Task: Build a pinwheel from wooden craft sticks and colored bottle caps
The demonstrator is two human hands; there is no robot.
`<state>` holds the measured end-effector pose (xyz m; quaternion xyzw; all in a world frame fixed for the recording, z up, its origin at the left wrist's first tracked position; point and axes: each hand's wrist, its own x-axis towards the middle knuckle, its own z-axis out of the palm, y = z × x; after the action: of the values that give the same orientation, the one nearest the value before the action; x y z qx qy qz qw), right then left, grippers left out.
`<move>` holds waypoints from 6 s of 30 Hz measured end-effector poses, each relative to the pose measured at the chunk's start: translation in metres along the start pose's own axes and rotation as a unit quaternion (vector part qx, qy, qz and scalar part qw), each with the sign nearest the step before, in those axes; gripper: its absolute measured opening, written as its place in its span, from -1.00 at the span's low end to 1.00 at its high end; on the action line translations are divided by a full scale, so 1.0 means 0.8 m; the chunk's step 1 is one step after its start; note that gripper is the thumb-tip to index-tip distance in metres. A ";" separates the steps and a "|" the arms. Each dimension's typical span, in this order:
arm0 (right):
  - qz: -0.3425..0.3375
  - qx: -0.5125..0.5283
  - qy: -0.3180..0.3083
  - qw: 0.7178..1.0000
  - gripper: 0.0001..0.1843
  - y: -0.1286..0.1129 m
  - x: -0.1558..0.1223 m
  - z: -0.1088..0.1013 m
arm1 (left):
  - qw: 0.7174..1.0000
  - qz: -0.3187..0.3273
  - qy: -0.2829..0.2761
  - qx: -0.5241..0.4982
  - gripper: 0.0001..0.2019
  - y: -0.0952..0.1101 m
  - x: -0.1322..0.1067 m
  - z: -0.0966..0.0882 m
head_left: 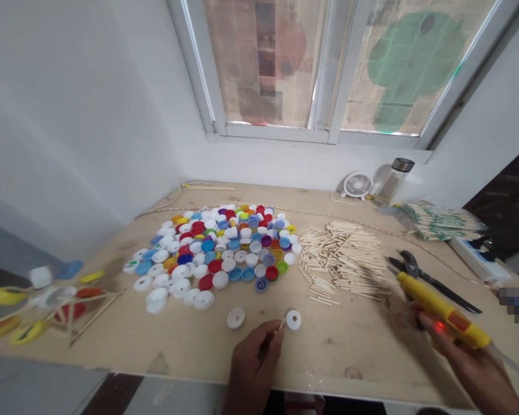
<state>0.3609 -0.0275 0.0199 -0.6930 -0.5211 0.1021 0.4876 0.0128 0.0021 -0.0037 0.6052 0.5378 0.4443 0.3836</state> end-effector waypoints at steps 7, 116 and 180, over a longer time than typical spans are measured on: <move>-0.024 0.079 -0.152 0.985 -0.74 -0.077 -0.088 0.080 | 1.000 -0.012 -0.005 -0.007 -0.68 0.005 0.007 -0.002; -0.143 -0.053 -0.218 0.964 -0.89 -0.051 -0.069 0.056 | 0.876 0.352 -0.062 0.324 -0.78 -0.020 0.051 -0.024; -0.151 -0.052 -0.240 0.957 -0.87 -0.057 -0.073 0.062 | 0.853 0.382 -0.064 0.351 -0.75 -0.019 0.052 -0.023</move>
<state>0.2743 -0.0482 0.0091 -0.5857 -0.7262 0.1629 0.3210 -0.0079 0.0447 -0.0071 0.8846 0.3581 0.2980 -0.0204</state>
